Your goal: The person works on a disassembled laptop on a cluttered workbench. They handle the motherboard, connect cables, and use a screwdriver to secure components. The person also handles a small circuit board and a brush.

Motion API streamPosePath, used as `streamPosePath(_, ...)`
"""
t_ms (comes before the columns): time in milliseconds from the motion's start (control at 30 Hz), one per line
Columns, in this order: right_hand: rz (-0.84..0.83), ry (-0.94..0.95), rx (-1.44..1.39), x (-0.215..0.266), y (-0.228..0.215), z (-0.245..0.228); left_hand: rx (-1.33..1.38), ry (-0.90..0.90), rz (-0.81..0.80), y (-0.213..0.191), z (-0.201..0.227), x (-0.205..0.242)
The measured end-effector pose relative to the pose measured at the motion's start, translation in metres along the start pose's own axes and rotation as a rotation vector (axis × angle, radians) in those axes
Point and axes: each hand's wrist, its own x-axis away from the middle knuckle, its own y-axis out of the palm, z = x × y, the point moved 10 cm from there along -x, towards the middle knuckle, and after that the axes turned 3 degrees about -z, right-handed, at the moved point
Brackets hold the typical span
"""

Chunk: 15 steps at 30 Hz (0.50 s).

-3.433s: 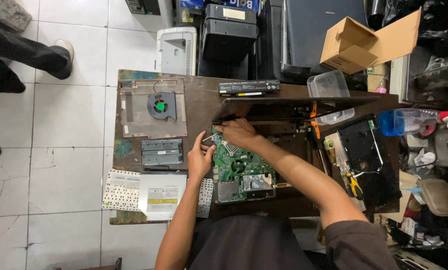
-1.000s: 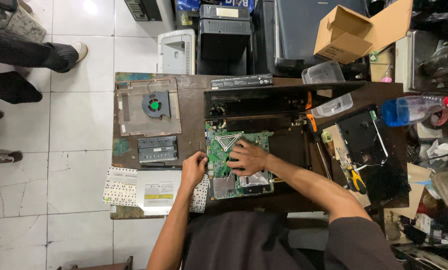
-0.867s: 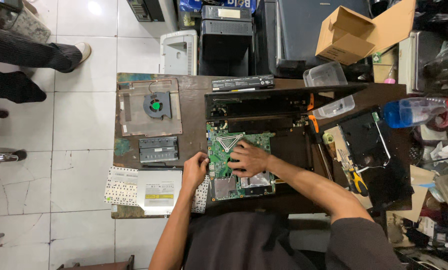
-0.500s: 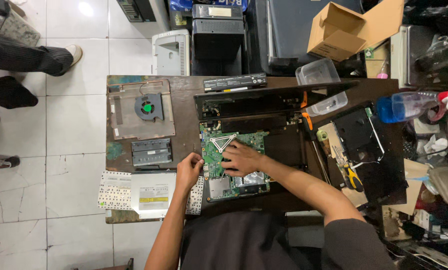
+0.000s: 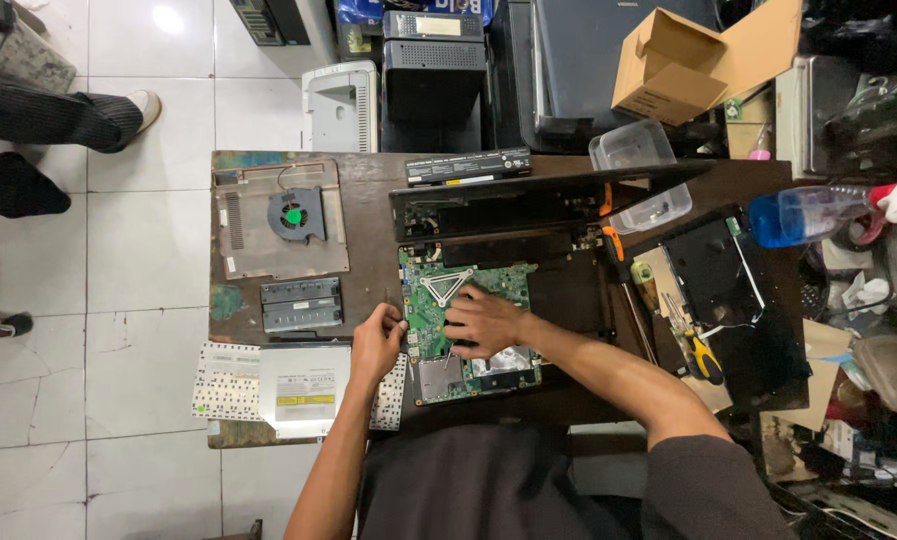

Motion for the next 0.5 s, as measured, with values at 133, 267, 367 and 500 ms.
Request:
streamPosePath(133,-0.012,0.011,0.009,-0.0022,0.0007,0.0006,0.005,0.005,0.003,-0.0003,-0.0003,0.0006)
streamPosePath(267,-0.019,-0.004,0.013,-0.0022,-0.0049,-0.0013,-0.001,0.002,0.001,0.0024,-0.0022,-0.0010)
streamPosePath(367,-0.008,-0.017,0.015,-0.0011,-0.0039,-0.0026,0.002,0.003,0.004,0.0016,-0.0027,-0.0003)
streamPosePath(500,0.018,-0.015,0.004,0.0020,-0.0009,-0.0017,0.021,0.004,0.010,0.0014,-0.0042,-0.0014)
